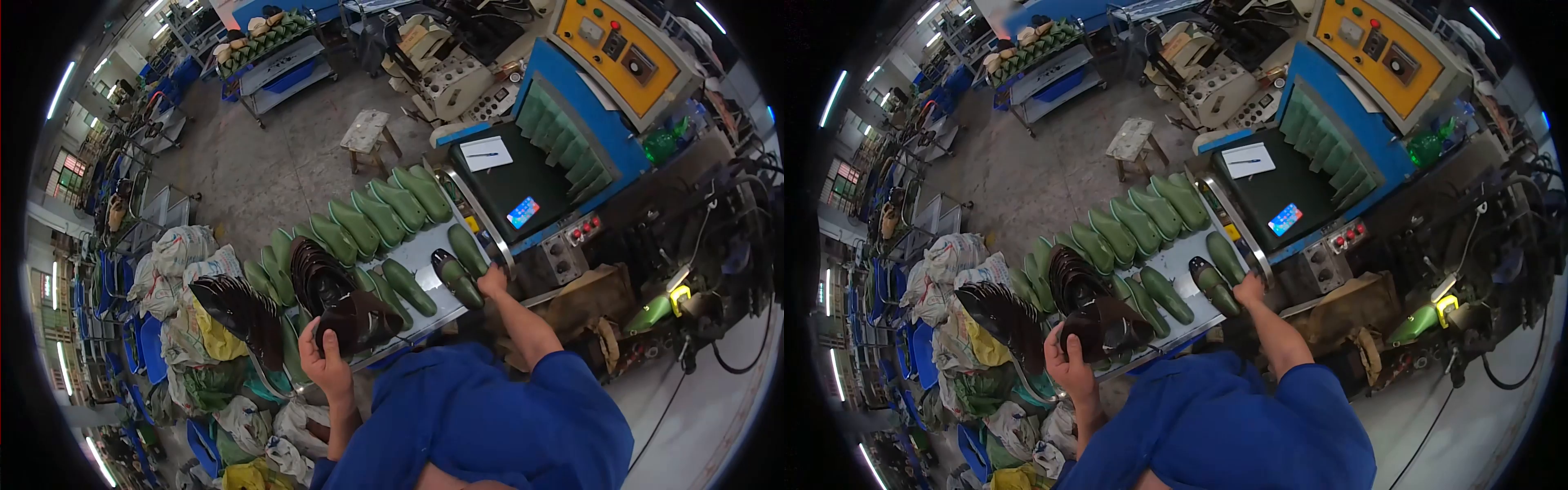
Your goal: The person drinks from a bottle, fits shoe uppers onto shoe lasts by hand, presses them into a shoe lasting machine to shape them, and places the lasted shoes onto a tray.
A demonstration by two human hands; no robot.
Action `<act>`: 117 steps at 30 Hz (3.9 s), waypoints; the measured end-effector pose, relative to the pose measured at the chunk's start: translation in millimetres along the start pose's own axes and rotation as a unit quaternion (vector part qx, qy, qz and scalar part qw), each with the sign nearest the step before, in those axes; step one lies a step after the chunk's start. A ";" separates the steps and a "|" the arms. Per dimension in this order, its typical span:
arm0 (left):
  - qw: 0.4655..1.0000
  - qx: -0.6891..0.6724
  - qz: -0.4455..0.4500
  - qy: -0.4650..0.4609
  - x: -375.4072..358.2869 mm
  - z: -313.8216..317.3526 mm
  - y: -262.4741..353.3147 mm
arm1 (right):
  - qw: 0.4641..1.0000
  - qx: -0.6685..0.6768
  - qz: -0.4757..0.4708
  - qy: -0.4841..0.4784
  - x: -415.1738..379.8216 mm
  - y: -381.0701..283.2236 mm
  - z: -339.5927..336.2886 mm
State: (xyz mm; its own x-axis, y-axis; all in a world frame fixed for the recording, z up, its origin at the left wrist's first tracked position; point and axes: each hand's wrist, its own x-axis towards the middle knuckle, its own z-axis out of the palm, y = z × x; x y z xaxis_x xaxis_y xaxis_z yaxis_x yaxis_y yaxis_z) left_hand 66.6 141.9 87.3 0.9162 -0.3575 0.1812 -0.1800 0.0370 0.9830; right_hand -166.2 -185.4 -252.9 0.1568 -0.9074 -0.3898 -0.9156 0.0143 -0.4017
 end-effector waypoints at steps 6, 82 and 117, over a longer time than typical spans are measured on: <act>0.999 0.016 0.006 0.029 -2.8 -14.8 1.7 | 0.998 -0.008 0.045 -0.037 27.8 5.5 3.4; 0.625 0.048 -0.045 -0.778 -383.0 480.9 -42.6 | 0.402 0.911 -0.042 0.085 -405.2 288.8 -128.0; 0.633 0.107 -0.054 -0.765 -384.2 510.0 -61.1 | 0.371 0.919 0.030 0.129 -400.4 290.3 -123.8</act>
State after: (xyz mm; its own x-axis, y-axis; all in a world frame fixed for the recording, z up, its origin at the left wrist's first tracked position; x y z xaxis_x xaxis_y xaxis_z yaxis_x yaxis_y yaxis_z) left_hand -457.0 -199.0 -57.9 -0.4622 -0.8385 -0.2886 -0.3403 -0.1328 0.9309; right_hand -540.7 130.2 -110.9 -0.1020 -0.8890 -0.4465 0.9219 0.0841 -0.3782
